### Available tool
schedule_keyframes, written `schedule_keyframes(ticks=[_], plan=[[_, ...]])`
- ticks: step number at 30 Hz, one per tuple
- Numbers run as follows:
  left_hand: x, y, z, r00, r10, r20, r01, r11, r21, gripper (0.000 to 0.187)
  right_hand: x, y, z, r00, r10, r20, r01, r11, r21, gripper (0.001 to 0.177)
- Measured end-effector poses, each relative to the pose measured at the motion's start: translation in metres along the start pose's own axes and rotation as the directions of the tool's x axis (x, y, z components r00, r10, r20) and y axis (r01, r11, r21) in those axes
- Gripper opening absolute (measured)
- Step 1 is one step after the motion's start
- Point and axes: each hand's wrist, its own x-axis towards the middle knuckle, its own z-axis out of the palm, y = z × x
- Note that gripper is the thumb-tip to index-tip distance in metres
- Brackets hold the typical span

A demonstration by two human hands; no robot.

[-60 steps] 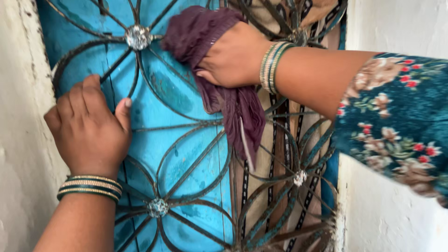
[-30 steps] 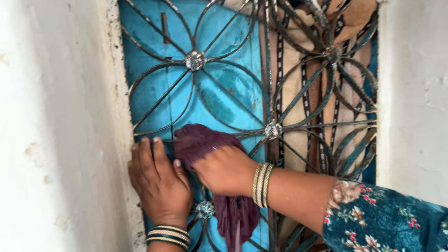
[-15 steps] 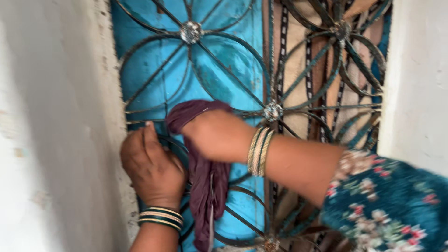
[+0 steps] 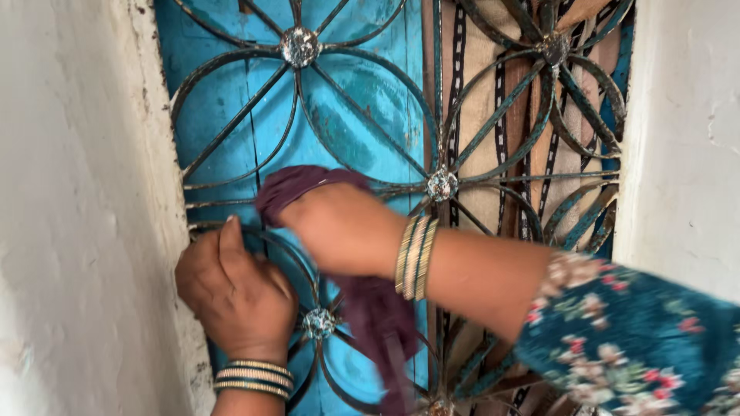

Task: The person cleans a metal window grille with a purple cloth, wiping the bars and decorative elements. They dip the cloth into a white bucket of water to wet it and continue cleaning different sections of the grille.

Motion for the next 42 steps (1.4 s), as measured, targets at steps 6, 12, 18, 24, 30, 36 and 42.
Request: schedule_keyframes(ticks=[6, 12, 18, 24, 30, 36, 42], plan=[[-0.008, -0.005, 0.005, 1.000, -0.018, -0.009, 0.019, 0.999, 0.032, 0.036, 0.028, -0.024, 0.038, 0.989, 0.147, -0.034, -0.145, 0.988, 0.043, 0.018], [-0.007, -0.006, 0.002, 0.998, -0.032, 0.056, 0.032, 0.999, 0.013, 0.029, 0.016, -0.018, 0.030, 0.998, 0.059, 0.022, -0.058, 0.997, -0.055, 0.017], [-0.006, -0.003, -0.002, 0.998, 0.012, 0.056, -0.014, 0.999, 0.045, 0.028, -0.036, 0.014, -0.014, 0.990, 0.046, 0.132, -0.012, 0.968, -0.251, 0.019], [-0.006, -0.002, -0.004, 0.999, 0.005, 0.045, -0.006, 1.000, 0.027, 0.026, -0.081, 0.019, 0.001, 0.988, -0.002, 0.152, 0.054, 0.939, -0.338, 0.010], [-0.012, -0.004, 0.001, 1.000, 0.016, 0.010, -0.017, 0.999, 0.042, 0.021, -0.115, 0.027, 0.000, 0.989, -0.105, 0.108, 0.144, 0.873, -0.466, 0.016], [-0.021, -0.013, 0.005, 0.999, 0.048, 0.016, -0.048, 0.998, 0.028, 0.018, -0.097, -0.002, -0.003, 0.998, 0.017, -0.058, -0.040, 0.909, -0.416, 0.014], [-0.023, -0.014, 0.006, 0.998, 0.048, 0.037, -0.049, 0.998, 0.033, 0.020, -0.065, -0.051, 0.018, 0.973, -0.131, -0.189, 0.044, 0.913, -0.405, 0.031]])
